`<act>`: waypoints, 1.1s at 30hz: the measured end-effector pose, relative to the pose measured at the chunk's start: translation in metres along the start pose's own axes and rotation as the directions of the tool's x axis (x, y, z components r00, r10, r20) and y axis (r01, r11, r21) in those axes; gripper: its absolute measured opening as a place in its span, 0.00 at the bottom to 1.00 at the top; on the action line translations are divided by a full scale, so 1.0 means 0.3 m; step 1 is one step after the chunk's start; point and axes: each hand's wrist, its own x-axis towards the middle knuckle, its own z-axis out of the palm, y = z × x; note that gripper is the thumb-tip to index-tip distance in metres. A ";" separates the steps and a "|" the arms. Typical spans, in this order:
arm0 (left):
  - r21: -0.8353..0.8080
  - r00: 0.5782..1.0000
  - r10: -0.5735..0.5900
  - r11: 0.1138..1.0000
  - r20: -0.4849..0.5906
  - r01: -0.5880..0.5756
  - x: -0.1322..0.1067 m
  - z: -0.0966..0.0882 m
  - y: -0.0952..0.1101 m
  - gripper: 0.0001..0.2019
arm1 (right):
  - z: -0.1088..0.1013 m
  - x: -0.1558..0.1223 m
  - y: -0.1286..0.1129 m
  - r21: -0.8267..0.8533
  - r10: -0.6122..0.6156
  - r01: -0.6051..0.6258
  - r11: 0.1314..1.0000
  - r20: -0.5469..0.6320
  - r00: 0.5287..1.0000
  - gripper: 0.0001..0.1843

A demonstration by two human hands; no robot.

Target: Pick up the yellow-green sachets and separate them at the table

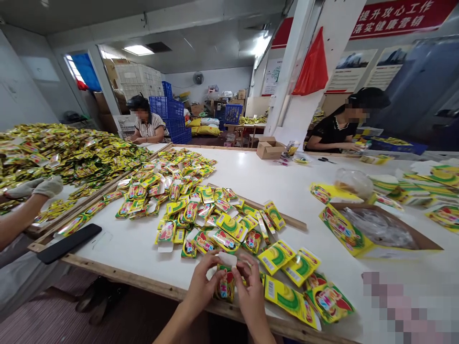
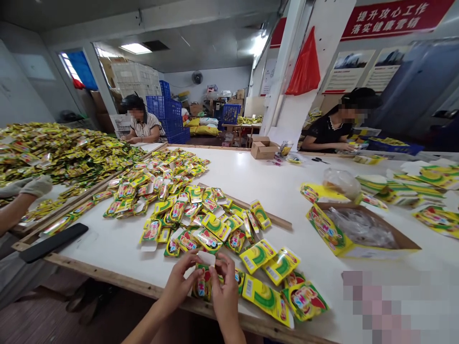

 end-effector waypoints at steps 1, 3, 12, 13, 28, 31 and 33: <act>-0.031 1.000 0.007 0.999 -0.017 -0.007 0.001 -0.001 -0.001 0.06 | 0.002 -0.002 0.004 0.011 0.005 -0.005 1.000 0.003 1.000 0.23; -0.106 0.999 -0.011 0.994 -0.052 0.005 0.002 0.000 -0.008 0.12 | 0.001 -0.001 0.005 -0.028 -0.005 0.006 1.000 0.042 0.999 0.20; 0.092 0.996 0.090 0.992 -0.028 -0.087 0.015 -0.010 0.019 0.05 | -0.008 0.005 -0.046 -0.179 -0.171 0.186 0.966 0.097 0.980 0.08; 0.100 0.996 0.078 0.992 -0.035 -0.074 0.016 -0.009 0.026 0.05 | -0.007 0.006 -0.051 -0.182 -0.162 0.177 0.967 0.095 0.982 0.08; -0.031 0.999 0.008 0.999 -0.053 -0.010 0.014 -0.010 -0.013 0.09 | -0.020 0.005 -0.078 -0.176 -0.108 0.131 0.976 0.135 0.985 0.11; 0.030 0.996 0.074 0.997 -0.045 -0.072 0.011 -0.015 -0.006 0.07 | -0.027 -0.010 -0.063 -0.190 -0.140 0.163 0.968 0.130 0.982 0.09; 0.074 0.993 0.112 0.991 -0.050 -0.108 0.008 -0.016 0.004 0.06 | -0.029 -0.016 -0.059 -0.188 -0.134 0.159 0.969 0.135 0.982 0.08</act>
